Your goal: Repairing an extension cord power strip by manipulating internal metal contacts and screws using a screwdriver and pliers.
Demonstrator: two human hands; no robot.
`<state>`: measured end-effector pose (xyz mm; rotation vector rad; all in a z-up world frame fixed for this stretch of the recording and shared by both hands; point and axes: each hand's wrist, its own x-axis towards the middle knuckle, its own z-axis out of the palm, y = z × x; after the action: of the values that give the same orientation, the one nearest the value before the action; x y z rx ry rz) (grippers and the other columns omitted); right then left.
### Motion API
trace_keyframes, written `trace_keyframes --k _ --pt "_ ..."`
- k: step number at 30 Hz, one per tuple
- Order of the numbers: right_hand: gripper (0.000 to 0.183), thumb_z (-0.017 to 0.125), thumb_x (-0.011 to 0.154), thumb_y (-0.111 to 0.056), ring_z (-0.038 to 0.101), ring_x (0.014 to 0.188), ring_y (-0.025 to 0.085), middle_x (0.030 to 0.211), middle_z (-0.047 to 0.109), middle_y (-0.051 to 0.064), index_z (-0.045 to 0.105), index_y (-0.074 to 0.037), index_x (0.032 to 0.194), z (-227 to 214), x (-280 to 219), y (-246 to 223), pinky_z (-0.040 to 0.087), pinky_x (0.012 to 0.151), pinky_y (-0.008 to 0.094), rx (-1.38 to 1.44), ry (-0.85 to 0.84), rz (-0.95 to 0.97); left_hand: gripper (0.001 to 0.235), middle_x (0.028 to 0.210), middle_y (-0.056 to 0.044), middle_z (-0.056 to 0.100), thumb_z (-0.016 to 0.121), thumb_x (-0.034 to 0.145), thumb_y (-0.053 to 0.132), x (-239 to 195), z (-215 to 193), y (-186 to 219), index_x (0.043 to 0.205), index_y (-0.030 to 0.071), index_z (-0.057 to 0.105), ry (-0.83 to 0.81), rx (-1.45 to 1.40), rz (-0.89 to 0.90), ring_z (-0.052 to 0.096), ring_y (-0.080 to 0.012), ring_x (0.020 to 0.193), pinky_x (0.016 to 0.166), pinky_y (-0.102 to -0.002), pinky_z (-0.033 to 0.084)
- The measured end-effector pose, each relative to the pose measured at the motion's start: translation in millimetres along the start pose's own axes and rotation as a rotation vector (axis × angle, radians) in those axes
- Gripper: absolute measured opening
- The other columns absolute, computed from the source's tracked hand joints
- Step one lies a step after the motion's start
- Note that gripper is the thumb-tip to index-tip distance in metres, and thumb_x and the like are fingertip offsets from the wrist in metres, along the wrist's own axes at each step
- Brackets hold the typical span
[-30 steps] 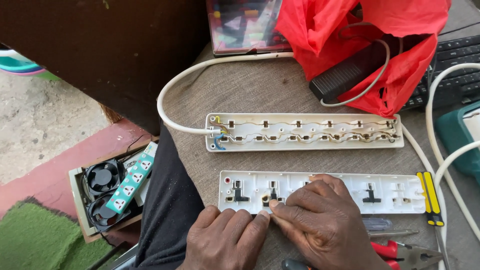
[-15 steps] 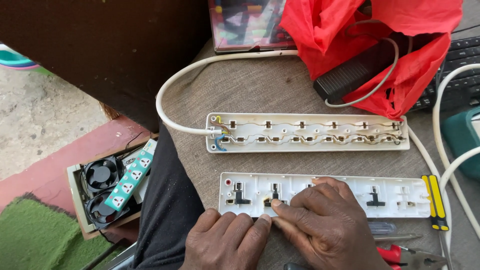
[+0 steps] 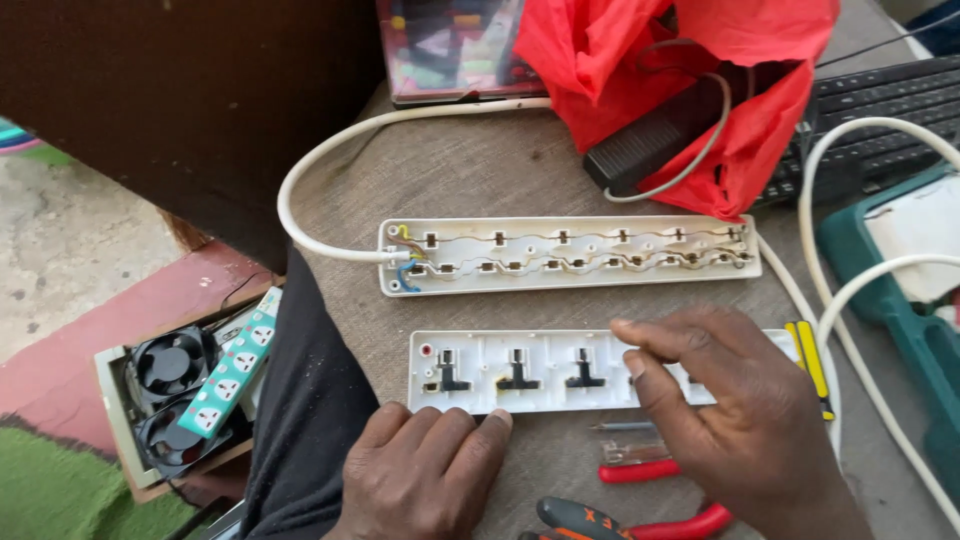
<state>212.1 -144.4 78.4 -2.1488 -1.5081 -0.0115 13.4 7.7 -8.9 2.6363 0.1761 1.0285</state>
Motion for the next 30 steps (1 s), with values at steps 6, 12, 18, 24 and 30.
trace_keyframes --k 6,12,18,24,30 --pt "0.026 0.08 0.089 -0.023 0.073 0.09 0.013 0.088 0.072 -0.004 0.082 -0.017 0.114 -2.6 -19.8 29.5 0.055 0.088 0.029 0.027 -0.104 0.115 0.011 0.071 -0.002 0.051 0.065 0.105 0.019 8.0 -3.3 2.8 0.1 0.015 0.074 0.027 0.098 0.027 0.049 -0.0235 0.057 0.058 -0.04 0.035" --pt "0.044 0.091 0.083 -0.036 0.064 0.085 0.022 0.092 0.066 -0.001 0.079 -0.02 0.122 16.3 -21.2 31.1 0.05 0.083 0.038 -0.035 -0.227 -0.08 0.009 0.081 0.006 0.058 0.065 0.105 0.022 19.6 -8.2 9.6 0.101 0.024 0.072 0.031 0.159 0.002 0.055 -0.0184 0.067 0.081 -0.036 0.04" --pt "0.026 0.088 0.088 -0.027 0.06 0.077 0.021 0.086 0.066 -0.004 0.079 -0.022 0.112 23.4 -24.0 25.1 0.044 0.073 0.041 -0.071 -0.136 -0.159 0.014 0.087 0.003 0.059 0.058 0.105 0.018 11.8 -0.9 6.2 0.106 0.022 0.072 -0.044 0.092 0.038 0.057 -0.0195 0.073 0.081 -0.036 0.043" --pt "0.02 0.085 0.089 -0.014 0.059 0.077 0.022 0.086 0.069 -0.003 0.079 -0.018 0.108 27.6 -26.4 20.1 0.045 0.074 0.04 -0.006 -0.083 -0.185 0.015 0.081 0.004 0.054 0.057 0.106 0.018 13.9 1.1 5.5 0.103 0.022 0.071 -0.044 0.108 0.043 0.054 -0.0194 0.069 0.076 -0.036 0.043" --pt "0.01 0.083 0.091 -0.009 0.059 0.069 0.022 0.081 0.068 -0.002 0.078 -0.016 0.097 27.8 -23.4 18.0 0.047 0.071 0.039 0.012 -0.053 -0.203 0.016 0.081 0.005 0.054 0.057 0.104 0.015 15.7 1.9 6.2 0.102 0.023 0.071 -0.013 0.123 0.038 0.055 -0.0191 0.068 0.075 -0.036 0.042"
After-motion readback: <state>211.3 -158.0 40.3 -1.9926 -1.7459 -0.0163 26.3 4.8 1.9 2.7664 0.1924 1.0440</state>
